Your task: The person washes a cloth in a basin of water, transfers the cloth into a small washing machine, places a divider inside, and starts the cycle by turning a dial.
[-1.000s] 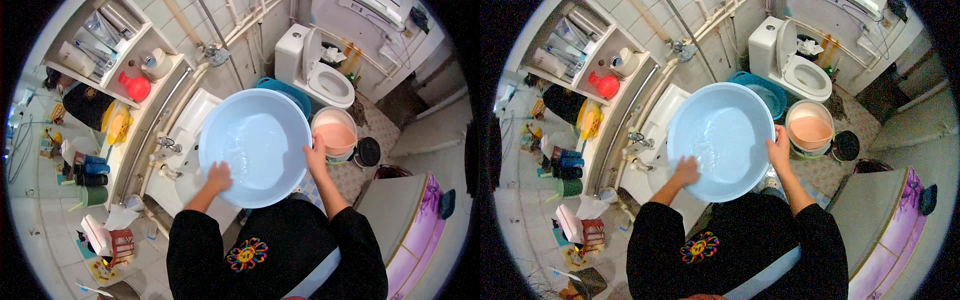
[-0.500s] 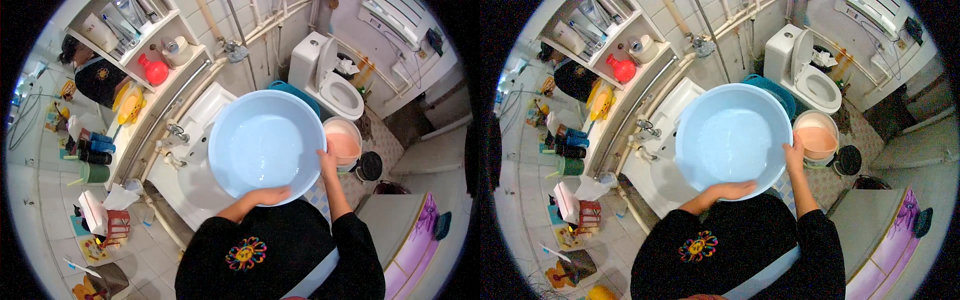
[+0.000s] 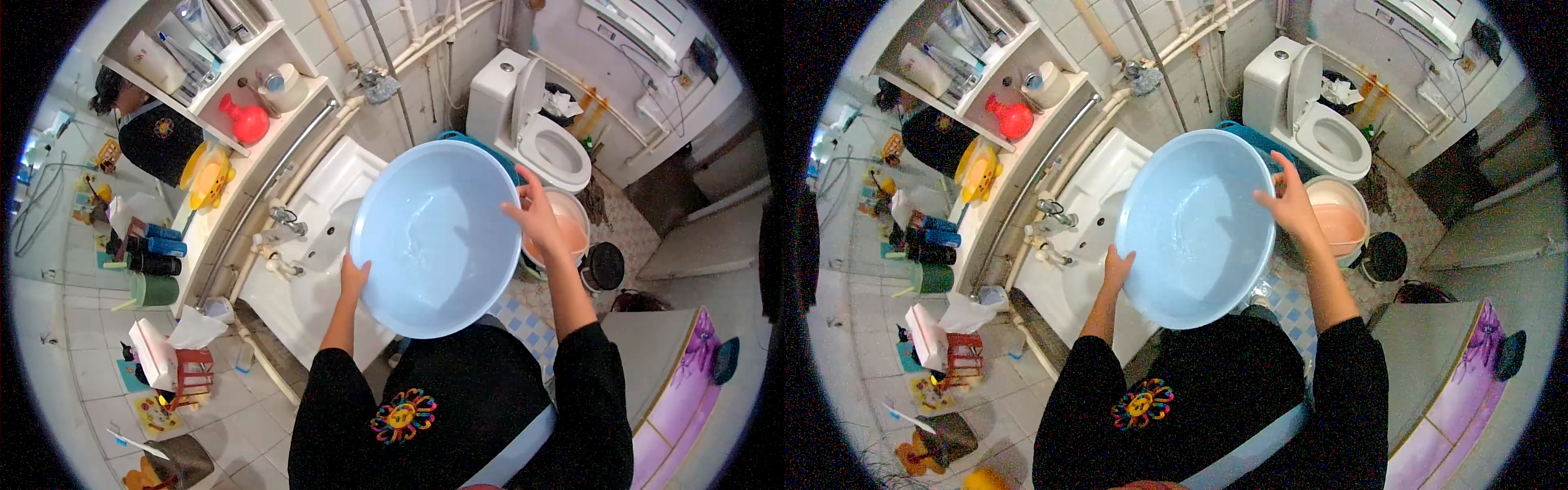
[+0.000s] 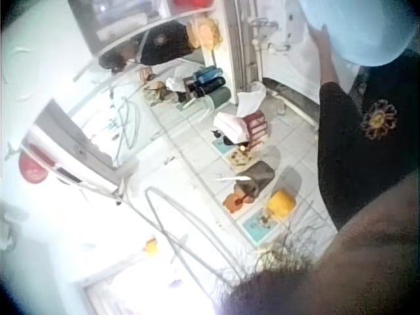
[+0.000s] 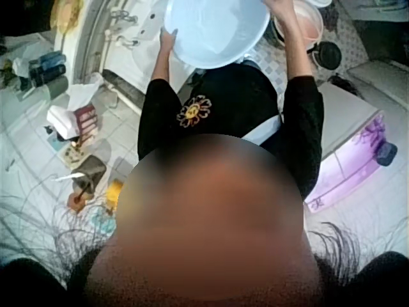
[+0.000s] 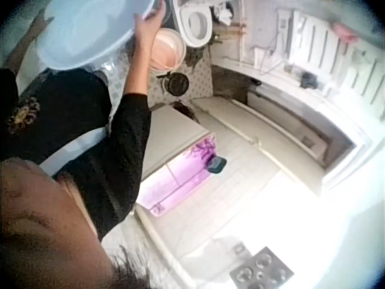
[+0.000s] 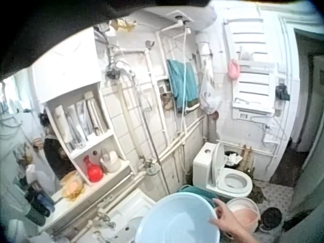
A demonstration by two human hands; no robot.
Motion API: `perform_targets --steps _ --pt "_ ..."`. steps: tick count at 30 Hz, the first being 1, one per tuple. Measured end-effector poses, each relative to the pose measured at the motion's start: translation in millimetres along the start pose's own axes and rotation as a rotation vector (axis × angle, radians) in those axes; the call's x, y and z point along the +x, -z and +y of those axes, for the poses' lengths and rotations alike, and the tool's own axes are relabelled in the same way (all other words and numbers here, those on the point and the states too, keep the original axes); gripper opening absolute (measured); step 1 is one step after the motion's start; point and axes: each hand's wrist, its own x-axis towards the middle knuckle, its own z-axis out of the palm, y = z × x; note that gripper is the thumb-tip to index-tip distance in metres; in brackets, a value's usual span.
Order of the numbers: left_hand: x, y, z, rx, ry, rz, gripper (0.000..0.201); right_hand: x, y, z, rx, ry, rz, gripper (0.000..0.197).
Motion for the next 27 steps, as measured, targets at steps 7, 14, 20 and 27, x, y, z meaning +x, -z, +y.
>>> perform_targets --steps 7,14,20,27 --pt "-4 9 -3 -0.285 0.19 -0.07 0.043 -21 -20 -20 -0.026 -0.019 -0.153 0.056" --pt "-11 113 40 -0.879 0.566 -0.374 0.029 19 -1 -37 0.25 -0.368 -0.125 0.021" --pt "-20 169 140 -0.842 0.375 -0.305 0.028 -4 14 50 0.421 -0.625 0.085 0.021" --pt "-31 174 202 -0.554 0.004 -0.183 0.03 -25 10 162 -0.002 -0.541 -0.147 0.031"
